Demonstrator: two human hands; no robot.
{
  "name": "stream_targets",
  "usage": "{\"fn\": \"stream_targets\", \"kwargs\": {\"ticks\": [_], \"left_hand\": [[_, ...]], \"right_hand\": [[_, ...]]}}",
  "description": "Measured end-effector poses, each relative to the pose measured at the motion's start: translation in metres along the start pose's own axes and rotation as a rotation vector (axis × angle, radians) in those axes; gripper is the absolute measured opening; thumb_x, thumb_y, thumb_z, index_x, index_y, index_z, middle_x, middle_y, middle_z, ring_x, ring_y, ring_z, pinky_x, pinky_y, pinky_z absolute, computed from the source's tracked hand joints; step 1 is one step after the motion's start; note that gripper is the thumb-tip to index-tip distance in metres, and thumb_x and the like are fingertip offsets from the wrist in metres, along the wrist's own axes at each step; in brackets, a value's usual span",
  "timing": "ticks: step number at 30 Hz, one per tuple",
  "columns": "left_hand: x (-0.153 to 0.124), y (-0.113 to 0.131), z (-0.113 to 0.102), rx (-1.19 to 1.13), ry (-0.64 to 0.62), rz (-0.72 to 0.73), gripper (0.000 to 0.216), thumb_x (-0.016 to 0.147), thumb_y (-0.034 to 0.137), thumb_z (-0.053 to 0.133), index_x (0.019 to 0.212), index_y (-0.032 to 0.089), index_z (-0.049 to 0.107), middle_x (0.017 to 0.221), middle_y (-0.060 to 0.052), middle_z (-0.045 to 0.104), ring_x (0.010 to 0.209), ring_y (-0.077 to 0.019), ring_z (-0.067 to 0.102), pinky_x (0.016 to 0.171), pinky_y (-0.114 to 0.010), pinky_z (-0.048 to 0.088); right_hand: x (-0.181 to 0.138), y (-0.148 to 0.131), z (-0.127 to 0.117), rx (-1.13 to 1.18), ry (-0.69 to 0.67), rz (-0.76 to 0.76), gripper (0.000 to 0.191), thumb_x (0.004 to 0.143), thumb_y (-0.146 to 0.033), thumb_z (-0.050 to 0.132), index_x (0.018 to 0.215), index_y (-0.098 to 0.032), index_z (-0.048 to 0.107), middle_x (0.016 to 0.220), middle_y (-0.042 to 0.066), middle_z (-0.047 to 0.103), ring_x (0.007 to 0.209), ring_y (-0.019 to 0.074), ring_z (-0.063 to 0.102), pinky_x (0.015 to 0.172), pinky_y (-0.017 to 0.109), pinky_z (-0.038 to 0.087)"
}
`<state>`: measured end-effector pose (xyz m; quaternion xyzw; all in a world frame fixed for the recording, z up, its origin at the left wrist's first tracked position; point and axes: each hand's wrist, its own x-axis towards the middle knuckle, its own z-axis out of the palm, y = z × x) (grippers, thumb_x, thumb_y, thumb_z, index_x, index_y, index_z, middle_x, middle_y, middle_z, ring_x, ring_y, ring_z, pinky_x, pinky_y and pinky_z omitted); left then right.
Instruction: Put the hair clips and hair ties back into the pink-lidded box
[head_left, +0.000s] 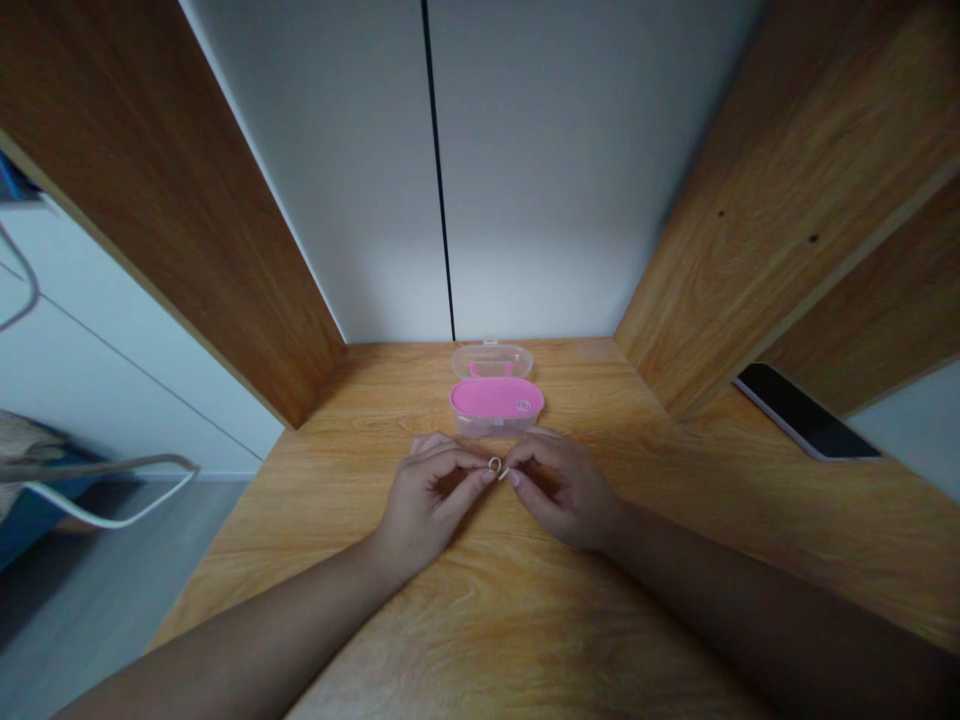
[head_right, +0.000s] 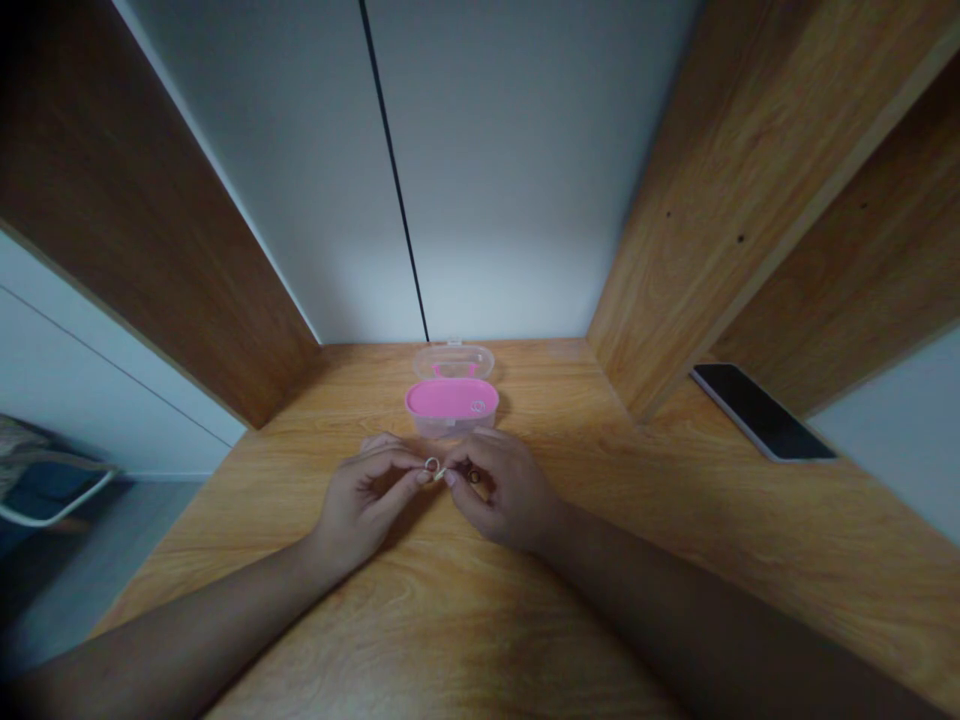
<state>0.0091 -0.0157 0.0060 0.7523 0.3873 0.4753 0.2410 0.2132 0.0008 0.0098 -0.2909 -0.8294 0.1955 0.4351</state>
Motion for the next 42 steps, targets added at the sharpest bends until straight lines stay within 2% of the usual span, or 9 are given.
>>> {"fn": "stream_targets", "kwargs": {"ticks": [12,19,30,42], "left_hand": [[0.0012,0.0038,-0.0007,0.015,-0.089,0.001,0.007,0.091,0.026,0.067,0.086,0.022,0.071,0.085,-0.001,0.074,0.084,-0.0173,0.063,0.084,-0.035,0.04],[0.0019,0.0063,-0.0008,0.046,-0.147,0.014,0.01,0.092,0.028,0.066,0.085,0.021,0.069,0.083,-0.001,0.073,0.084,-0.018,0.063,0.083,-0.036,0.039],[0.0016,0.0061,-0.0006,0.035,-0.154,0.017,0.01,0.092,0.028,0.066,0.085,0.022,0.07,0.083,-0.001,0.072,0.084,-0.0171,0.062,0.083,-0.036,0.039],[0.001,0.0053,-0.0008,0.05,-0.155,0.029,0.01,0.093,0.028,0.064,0.087,0.022,0.07,0.082,-0.002,0.072,0.082,-0.0178,0.061,0.083,-0.037,0.039]], "right_hand": [[-0.0025,-0.0005,0.0005,-0.044,0.013,0.005,0.01,0.079,-0.013,0.06,0.08,-0.022,0.055,0.07,-0.001,0.06,0.065,0.0151,0.055,0.063,0.029,0.04],[-0.0011,-0.0018,0.0001,-0.048,0.011,0.012,0.008,0.08,-0.014,0.061,0.079,-0.021,0.056,0.068,-0.001,0.059,0.064,0.0147,0.054,0.062,0.029,0.04],[0.0002,-0.0014,0.0014,-0.07,0.046,0.012,0.012,0.08,-0.014,0.065,0.077,-0.022,0.056,0.065,-0.003,0.058,0.062,0.0134,0.053,0.061,0.028,0.039],[0.0012,-0.0004,0.0012,-0.076,0.085,-0.057,0.009,0.083,-0.016,0.066,0.081,-0.022,0.06,0.066,-0.002,0.059,0.062,0.0139,0.054,0.062,0.029,0.04]]}}
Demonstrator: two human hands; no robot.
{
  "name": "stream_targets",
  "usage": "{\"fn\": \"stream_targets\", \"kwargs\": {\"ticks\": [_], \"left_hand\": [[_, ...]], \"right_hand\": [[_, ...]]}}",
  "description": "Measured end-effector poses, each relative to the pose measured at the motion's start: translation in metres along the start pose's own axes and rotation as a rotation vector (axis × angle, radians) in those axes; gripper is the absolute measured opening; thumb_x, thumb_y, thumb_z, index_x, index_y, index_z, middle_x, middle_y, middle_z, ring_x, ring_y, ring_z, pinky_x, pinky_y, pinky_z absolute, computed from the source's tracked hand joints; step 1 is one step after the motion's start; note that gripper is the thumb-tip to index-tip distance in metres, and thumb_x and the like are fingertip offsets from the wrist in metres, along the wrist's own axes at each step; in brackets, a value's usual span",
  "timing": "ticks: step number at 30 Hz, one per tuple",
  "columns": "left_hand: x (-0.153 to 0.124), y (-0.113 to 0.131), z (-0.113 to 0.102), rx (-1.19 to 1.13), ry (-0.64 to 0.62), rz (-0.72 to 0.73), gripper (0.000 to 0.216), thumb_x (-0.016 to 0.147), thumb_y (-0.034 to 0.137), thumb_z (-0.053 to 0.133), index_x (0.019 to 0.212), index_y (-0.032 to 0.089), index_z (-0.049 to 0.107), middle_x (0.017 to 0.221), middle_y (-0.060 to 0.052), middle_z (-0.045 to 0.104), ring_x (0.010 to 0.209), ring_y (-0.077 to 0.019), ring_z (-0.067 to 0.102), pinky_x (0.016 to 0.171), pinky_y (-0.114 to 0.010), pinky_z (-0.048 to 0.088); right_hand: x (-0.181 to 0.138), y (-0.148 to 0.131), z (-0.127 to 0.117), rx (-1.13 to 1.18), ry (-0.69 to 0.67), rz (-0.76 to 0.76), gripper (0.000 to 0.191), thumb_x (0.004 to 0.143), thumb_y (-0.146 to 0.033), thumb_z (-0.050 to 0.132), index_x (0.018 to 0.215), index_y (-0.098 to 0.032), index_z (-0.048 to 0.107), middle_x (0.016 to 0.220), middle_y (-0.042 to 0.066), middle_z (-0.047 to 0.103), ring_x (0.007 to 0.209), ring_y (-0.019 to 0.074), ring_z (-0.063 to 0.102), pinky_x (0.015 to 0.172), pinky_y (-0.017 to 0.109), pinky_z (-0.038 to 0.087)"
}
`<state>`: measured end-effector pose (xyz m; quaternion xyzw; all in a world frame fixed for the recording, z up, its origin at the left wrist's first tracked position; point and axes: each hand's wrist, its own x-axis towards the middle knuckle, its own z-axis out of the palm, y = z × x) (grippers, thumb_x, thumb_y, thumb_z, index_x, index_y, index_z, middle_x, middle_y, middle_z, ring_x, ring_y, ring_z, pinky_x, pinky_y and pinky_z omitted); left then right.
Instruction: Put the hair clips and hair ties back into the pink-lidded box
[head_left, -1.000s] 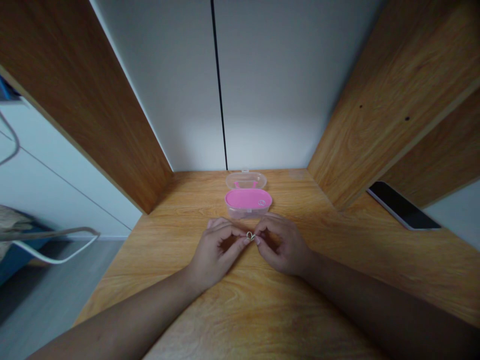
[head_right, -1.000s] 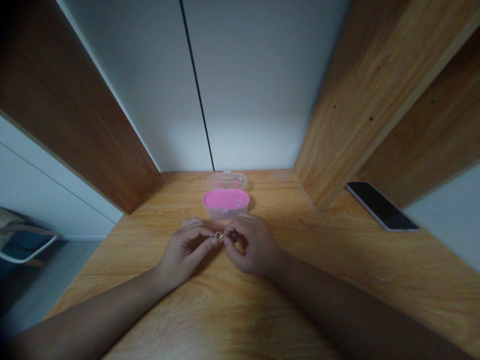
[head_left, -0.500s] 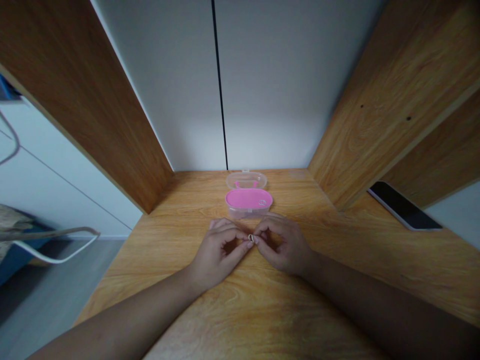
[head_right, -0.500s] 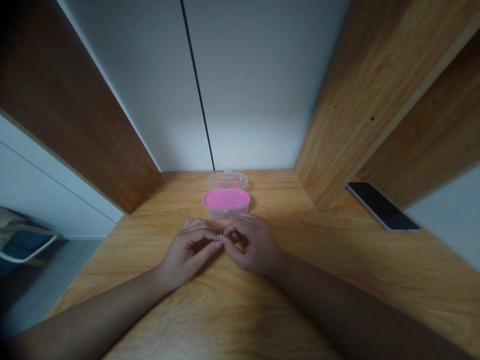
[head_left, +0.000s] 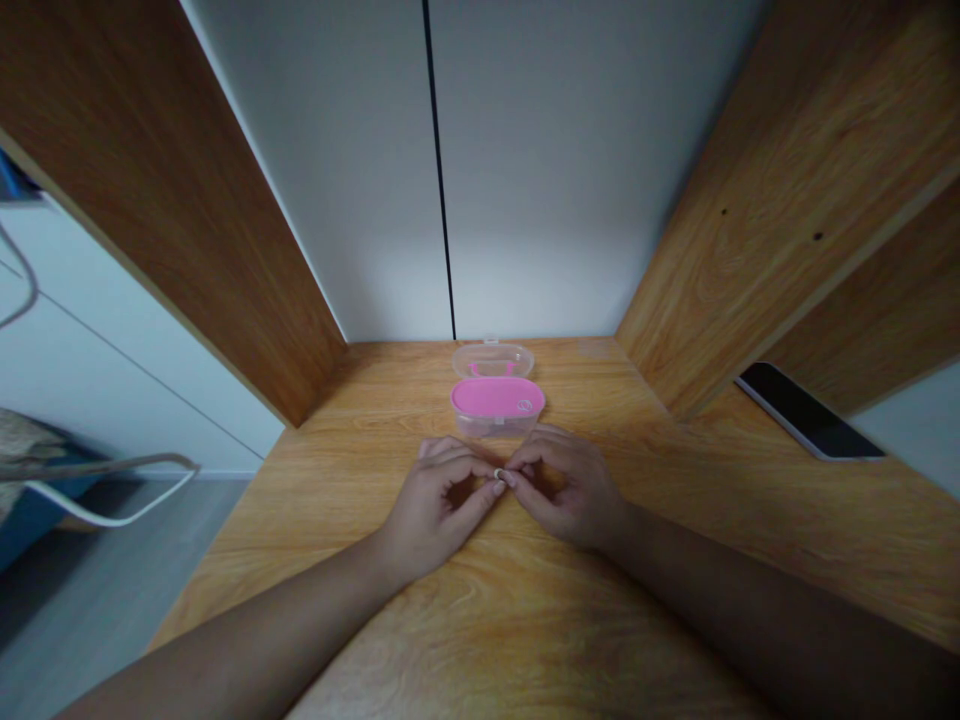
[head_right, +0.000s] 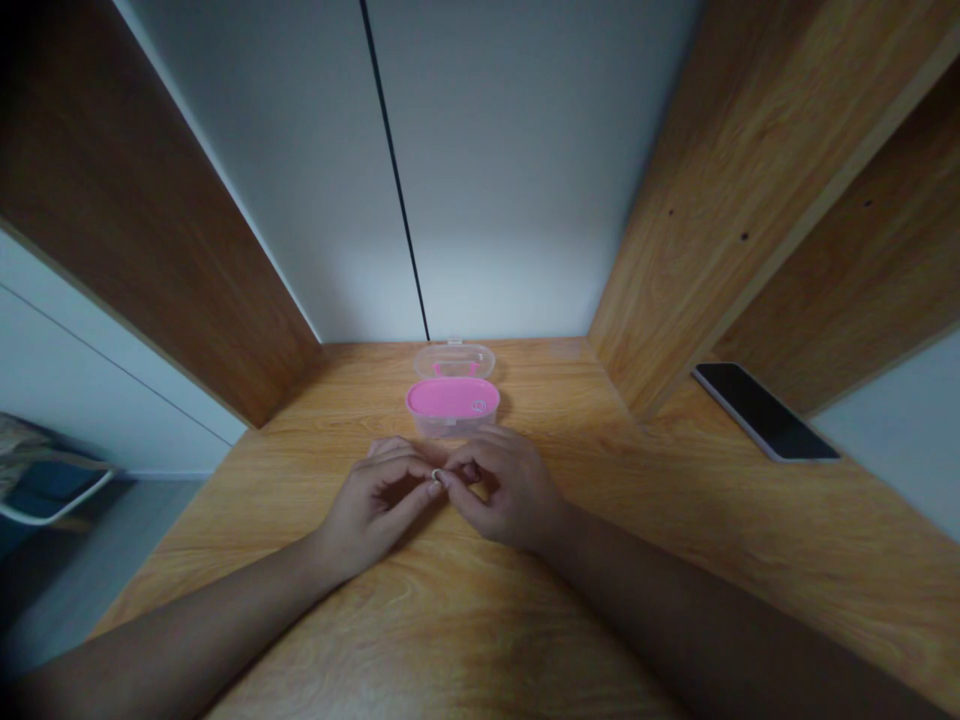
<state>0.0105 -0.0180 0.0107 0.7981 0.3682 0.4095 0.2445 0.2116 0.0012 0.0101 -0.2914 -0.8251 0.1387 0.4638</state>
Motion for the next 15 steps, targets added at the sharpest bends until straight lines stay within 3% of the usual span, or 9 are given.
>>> {"fn": "stream_targets", "kwargs": {"ticks": [15], "left_hand": [[0.001,0.0013,-0.0003,0.002,0.043,-0.015,0.009,0.092,0.023,0.061,0.088,0.022,0.069,0.086,-0.003,0.074,0.085,-0.0187,0.064,0.085,-0.037,0.041]], "right_hand": [[0.0005,-0.0043,-0.0021,0.041,-0.038,-0.022,0.025,0.08,-0.013,0.066,0.101,-0.025,0.062,0.085,0.003,0.069,0.077,0.0181,0.065,0.07,0.032,0.051]]}}
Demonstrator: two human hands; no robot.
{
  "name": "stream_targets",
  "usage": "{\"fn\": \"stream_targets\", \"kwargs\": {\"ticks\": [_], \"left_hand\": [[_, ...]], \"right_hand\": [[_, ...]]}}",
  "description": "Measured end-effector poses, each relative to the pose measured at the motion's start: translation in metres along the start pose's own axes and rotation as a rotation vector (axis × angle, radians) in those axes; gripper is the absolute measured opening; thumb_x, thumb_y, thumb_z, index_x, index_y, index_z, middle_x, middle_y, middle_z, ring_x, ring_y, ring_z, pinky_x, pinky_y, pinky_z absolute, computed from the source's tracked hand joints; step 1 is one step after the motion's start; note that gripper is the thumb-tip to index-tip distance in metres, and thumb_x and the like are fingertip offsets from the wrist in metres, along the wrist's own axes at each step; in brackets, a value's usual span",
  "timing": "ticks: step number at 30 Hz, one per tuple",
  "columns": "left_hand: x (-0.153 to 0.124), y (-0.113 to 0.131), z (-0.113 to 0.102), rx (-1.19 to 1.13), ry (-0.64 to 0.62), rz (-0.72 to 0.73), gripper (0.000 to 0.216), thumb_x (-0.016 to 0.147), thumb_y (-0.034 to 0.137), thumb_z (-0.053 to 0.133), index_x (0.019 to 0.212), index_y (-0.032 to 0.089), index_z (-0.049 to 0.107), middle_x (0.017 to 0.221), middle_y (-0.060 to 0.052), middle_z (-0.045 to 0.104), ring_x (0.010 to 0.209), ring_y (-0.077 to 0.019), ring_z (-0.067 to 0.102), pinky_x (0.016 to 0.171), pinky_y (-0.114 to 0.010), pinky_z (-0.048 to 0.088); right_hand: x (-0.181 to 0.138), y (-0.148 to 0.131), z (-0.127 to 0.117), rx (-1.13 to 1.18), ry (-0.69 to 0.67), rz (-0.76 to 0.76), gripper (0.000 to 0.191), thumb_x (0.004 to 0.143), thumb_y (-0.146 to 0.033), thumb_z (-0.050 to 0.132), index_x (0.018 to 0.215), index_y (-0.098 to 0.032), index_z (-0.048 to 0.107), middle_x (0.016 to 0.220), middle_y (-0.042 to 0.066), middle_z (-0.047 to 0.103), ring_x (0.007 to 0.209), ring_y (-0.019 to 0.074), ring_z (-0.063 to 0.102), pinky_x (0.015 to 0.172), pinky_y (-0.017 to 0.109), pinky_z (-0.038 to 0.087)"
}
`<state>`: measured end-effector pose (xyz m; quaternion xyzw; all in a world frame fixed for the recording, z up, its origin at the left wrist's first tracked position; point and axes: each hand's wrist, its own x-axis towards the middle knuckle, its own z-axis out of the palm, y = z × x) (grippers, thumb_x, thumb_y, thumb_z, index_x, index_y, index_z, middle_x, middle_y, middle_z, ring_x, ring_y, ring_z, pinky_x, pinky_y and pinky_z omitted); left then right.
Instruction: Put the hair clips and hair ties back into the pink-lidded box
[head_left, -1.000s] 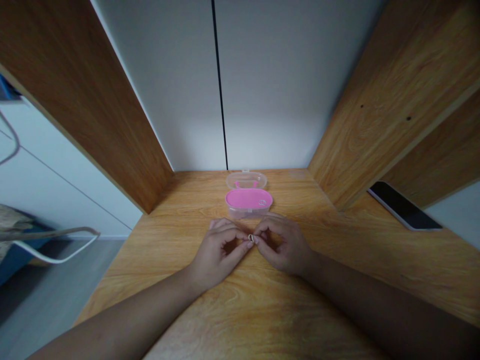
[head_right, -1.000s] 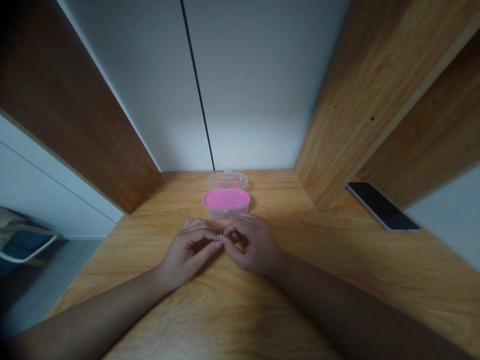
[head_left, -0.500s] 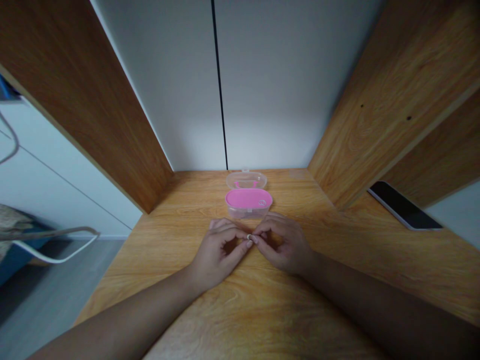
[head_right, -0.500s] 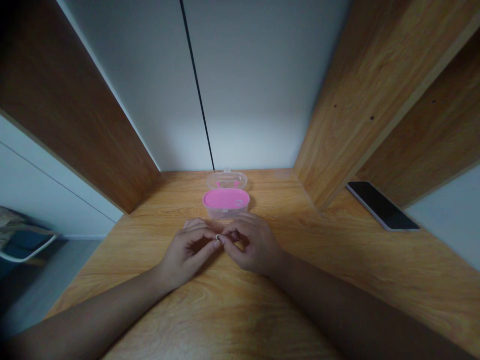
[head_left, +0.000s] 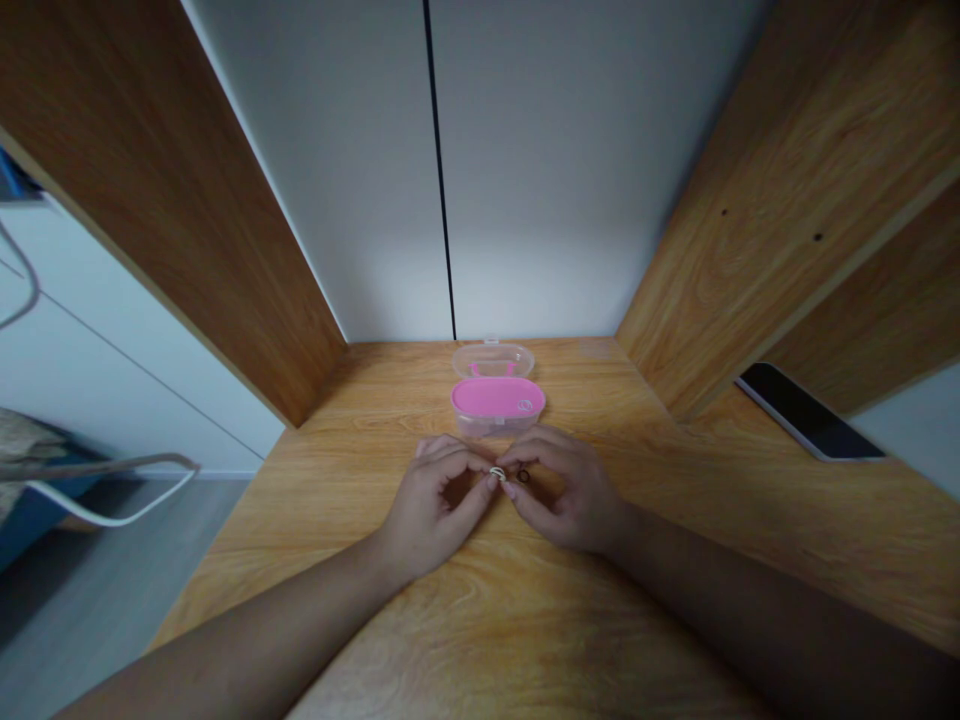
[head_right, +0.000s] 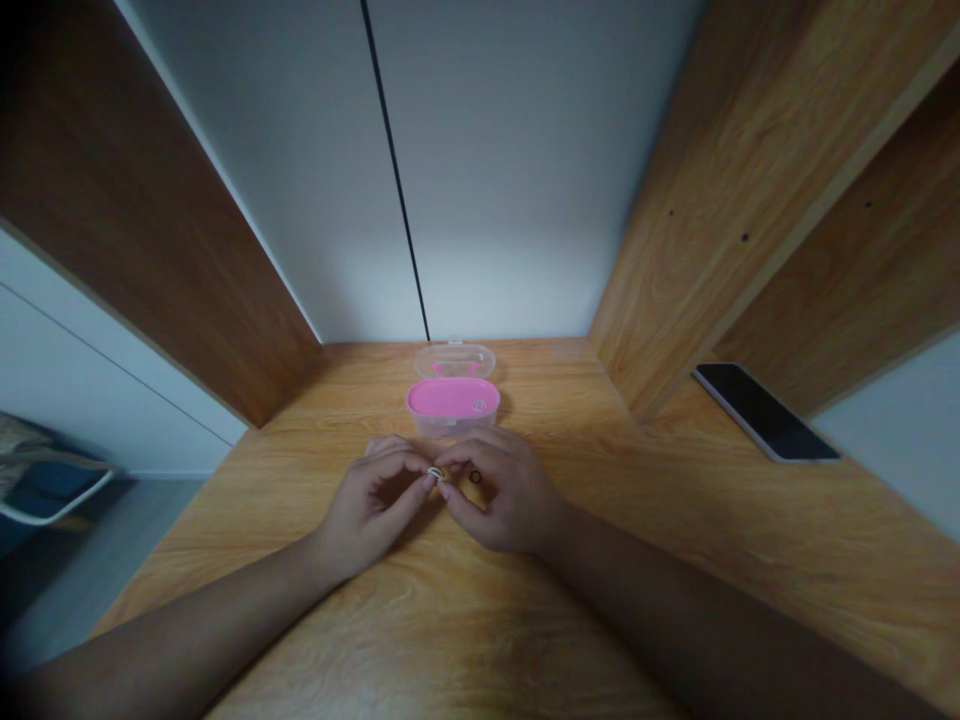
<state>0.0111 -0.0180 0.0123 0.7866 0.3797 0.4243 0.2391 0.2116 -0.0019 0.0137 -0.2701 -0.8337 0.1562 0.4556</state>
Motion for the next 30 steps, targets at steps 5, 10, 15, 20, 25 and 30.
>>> {"fn": "stream_targets", "kwargs": {"ticks": [5,10,15,20,25,30], "left_hand": [[-0.0006,-0.0009,0.0004,0.003,0.011,-0.018,0.009,0.092,0.023,0.061,0.088,0.022,0.069,0.084,-0.002,0.072,0.083,-0.0181,0.063,0.083,-0.036,0.041],[-0.0019,-0.0022,0.0007,0.031,0.019,-0.045,0.008,0.091,0.024,0.062,0.089,0.022,0.07,0.085,-0.003,0.072,0.086,-0.0191,0.063,0.083,-0.036,0.041],[-0.0022,-0.0019,0.0016,0.012,0.069,-0.055,0.007,0.087,0.025,0.069,0.093,0.022,0.07,0.09,-0.004,0.073,0.088,-0.0202,0.065,0.086,-0.038,0.044],[-0.0022,-0.0026,0.0018,0.013,0.088,-0.037,0.006,0.089,0.027,0.068,0.092,0.023,0.07,0.091,-0.005,0.074,0.089,-0.0205,0.065,0.085,-0.038,0.045],[-0.0006,-0.0027,0.0017,0.033,0.088,-0.033,0.007,0.088,0.028,0.068,0.086,0.022,0.071,0.085,-0.004,0.073,0.085,-0.0195,0.065,0.083,-0.037,0.045],[-0.0009,-0.0023,0.0014,0.002,0.109,-0.022,0.006,0.087,0.027,0.07,0.084,0.022,0.071,0.085,-0.004,0.074,0.084,-0.0193,0.066,0.083,-0.037,0.046]], "right_hand": [[0.0005,0.0026,0.0014,-0.026,0.022,0.0,0.017,0.082,-0.014,0.067,0.094,-0.024,0.064,0.081,0.003,0.071,0.076,0.0181,0.066,0.068,0.031,0.051],[-0.0001,0.0032,0.0022,-0.012,0.051,0.0,0.014,0.081,-0.014,0.068,0.091,-0.024,0.064,0.081,0.003,0.071,0.075,0.0175,0.066,0.068,0.031,0.051],[0.0002,0.0029,0.0022,-0.013,0.048,0.019,0.013,0.081,-0.013,0.067,0.087,-0.024,0.064,0.079,0.003,0.07,0.074,0.0177,0.066,0.068,0.031,0.052],[0.0008,0.0023,0.0018,-0.007,0.044,0.025,0.012,0.081,-0.014,0.067,0.087,-0.024,0.064,0.082,0.003,0.072,0.079,0.0187,0.068,0.07,0.032,0.054],[0.0003,0.0037,0.0022,-0.028,0.069,0.025,0.015,0.082,-0.014,0.068,0.093,-0.025,0.065,0.084,0.003,0.073,0.078,0.0176,0.069,0.07,0.031,0.055],[0.0007,0.0033,0.0026,-0.009,0.075,-0.055,0.031,0.081,-0.01,0.066,0.108,-0.026,0.064,0.097,0.004,0.076,0.089,0.0188,0.072,0.079,0.033,0.058]]}}
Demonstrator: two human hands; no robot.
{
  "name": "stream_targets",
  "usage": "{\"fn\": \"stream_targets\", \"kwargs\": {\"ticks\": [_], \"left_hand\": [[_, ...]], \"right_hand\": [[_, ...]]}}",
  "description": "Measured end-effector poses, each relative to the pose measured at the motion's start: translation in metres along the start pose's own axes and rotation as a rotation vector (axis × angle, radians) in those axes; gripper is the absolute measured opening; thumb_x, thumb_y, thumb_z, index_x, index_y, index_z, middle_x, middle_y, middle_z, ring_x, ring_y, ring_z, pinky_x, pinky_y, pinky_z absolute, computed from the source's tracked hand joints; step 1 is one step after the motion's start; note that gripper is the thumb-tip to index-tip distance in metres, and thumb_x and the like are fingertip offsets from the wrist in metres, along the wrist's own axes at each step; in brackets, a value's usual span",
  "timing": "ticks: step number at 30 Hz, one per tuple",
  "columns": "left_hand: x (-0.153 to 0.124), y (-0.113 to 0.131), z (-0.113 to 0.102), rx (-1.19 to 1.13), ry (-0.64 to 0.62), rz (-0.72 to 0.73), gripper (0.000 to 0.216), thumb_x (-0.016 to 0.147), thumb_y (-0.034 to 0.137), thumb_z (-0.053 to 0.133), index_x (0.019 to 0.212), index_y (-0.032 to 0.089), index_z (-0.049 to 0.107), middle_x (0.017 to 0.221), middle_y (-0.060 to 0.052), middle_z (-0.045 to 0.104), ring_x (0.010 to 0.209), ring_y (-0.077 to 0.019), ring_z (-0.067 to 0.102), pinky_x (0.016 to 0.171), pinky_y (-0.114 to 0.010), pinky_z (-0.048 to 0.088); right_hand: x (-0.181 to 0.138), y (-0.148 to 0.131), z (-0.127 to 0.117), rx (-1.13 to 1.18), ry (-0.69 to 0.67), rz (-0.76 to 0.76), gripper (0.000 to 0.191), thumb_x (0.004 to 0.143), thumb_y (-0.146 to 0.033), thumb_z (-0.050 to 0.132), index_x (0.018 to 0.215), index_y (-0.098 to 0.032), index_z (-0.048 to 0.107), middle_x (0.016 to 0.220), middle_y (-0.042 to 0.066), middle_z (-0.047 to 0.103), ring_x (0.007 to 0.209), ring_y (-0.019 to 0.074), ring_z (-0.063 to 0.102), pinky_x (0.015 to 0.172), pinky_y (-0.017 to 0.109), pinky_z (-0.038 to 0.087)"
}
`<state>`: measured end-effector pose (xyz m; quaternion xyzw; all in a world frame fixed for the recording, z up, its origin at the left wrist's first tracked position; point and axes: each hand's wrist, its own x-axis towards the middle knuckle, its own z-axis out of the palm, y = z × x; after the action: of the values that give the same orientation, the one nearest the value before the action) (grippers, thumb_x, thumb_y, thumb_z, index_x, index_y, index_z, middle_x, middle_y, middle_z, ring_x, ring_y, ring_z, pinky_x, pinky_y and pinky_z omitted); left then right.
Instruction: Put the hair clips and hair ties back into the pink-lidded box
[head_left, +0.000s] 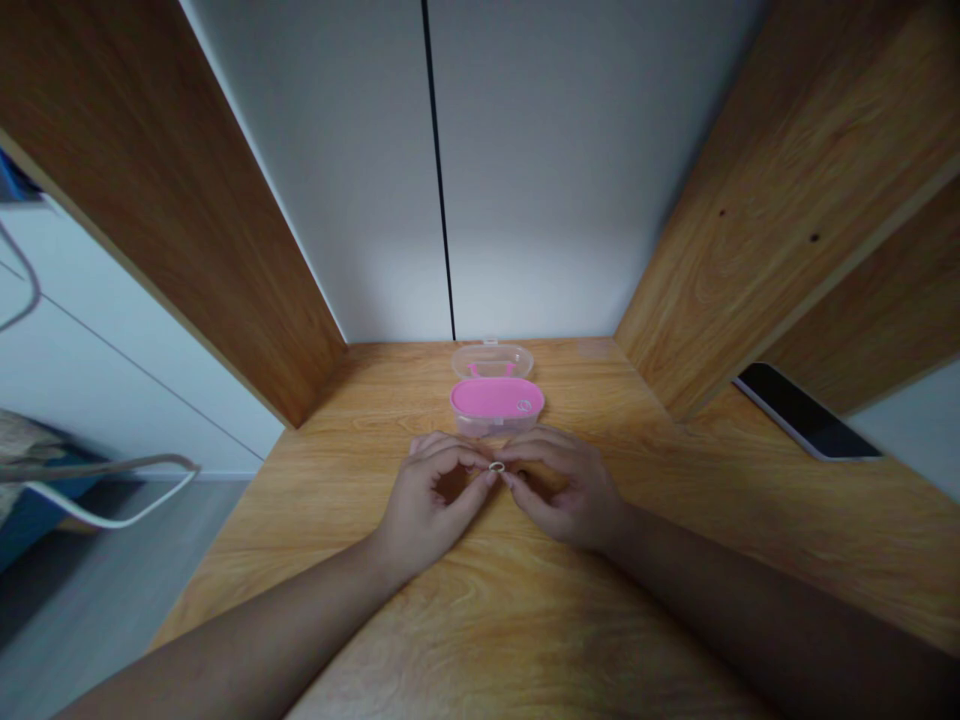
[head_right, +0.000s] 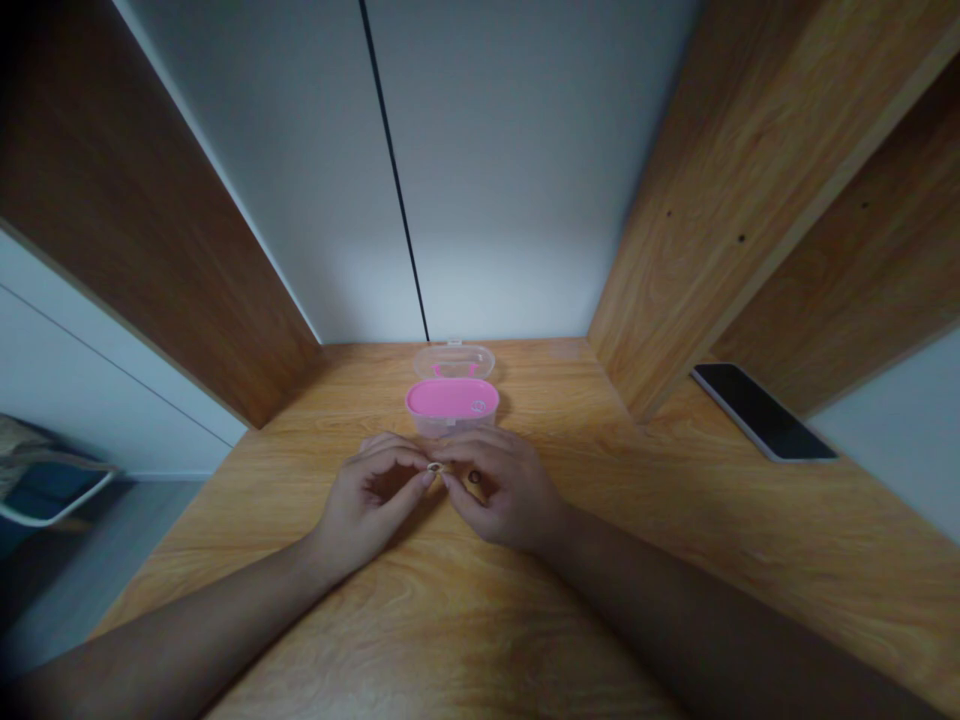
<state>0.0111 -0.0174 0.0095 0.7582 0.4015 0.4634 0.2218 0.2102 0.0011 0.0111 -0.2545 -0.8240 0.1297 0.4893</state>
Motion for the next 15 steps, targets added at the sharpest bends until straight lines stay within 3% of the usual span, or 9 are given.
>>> {"fn": "stream_targets", "kwargs": {"ticks": [15], "left_hand": [[0.0002,-0.0006,-0.0018,-0.046,-0.011,-0.007,0.005,0.088,0.025,0.068,0.086,0.022,0.072,0.085,-0.004,0.074,0.084,-0.0189,0.065,0.082,-0.037,0.046]], "right_hand": [[0.0016,0.0025,0.0001,-0.013,0.031,-0.046,0.025,0.082,-0.014,0.071,0.103,-0.027,0.068,0.089,0.002,0.076,0.081,0.0179,0.07,0.073,0.033,0.057]]}}
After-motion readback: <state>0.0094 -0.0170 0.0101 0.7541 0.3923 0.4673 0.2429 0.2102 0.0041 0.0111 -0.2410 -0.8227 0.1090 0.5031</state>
